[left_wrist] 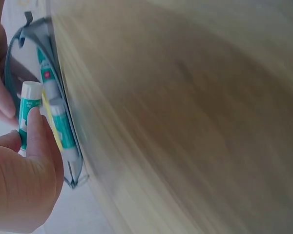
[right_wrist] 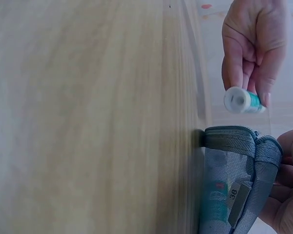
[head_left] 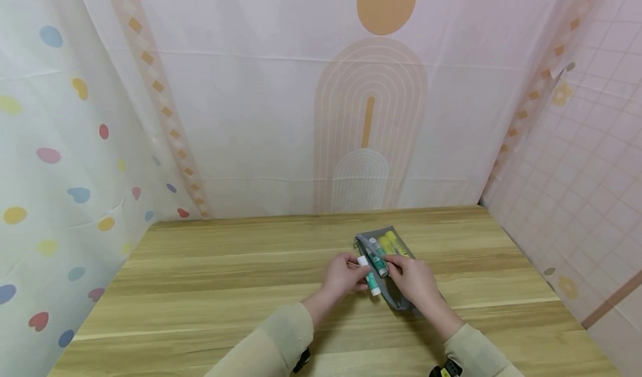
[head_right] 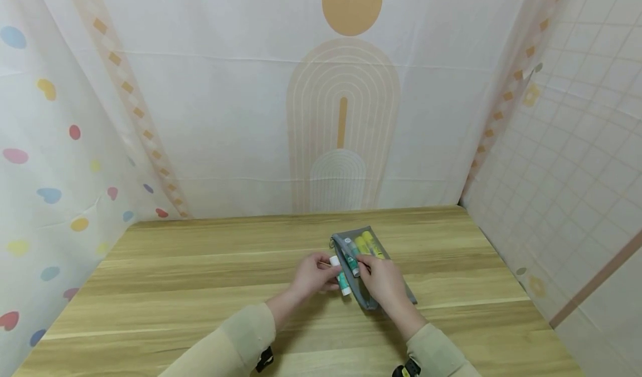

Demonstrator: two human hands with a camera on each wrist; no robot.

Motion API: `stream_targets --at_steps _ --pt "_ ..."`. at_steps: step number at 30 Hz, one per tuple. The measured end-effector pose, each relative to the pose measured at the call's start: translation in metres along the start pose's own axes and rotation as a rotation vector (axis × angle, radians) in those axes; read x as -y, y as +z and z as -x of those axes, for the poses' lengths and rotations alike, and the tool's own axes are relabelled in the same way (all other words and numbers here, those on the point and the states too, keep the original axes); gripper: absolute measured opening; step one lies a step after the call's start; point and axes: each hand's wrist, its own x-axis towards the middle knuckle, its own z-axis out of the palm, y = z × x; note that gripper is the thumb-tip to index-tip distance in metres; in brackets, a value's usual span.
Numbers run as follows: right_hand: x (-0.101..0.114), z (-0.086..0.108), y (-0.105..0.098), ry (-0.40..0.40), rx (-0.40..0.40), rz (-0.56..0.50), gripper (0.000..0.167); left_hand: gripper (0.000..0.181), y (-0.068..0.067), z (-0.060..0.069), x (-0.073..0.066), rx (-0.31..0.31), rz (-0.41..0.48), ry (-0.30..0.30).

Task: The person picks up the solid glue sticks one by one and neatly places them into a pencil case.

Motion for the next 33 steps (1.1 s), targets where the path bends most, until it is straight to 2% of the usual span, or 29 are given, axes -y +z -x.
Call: stream_targets --at_steps 15,22,33 --pt "0.001 0.002 0.000 -0.005 0.004 -0.026 0.018 0.017 0.028 0.007 0.006 0.038 -0.049 0.002" --pt "0.002 0.003 -0.002 0.000 0.019 -0.041 0.019 0.016 0.033 0.010 0.005 0.024 -0.036 -0.013" --pt "0.003 0.004 -0.002 0.009 0.030 -0.042 0.020 0.015 0.038 0.012 0.004 0.018 -0.086 -0.030"
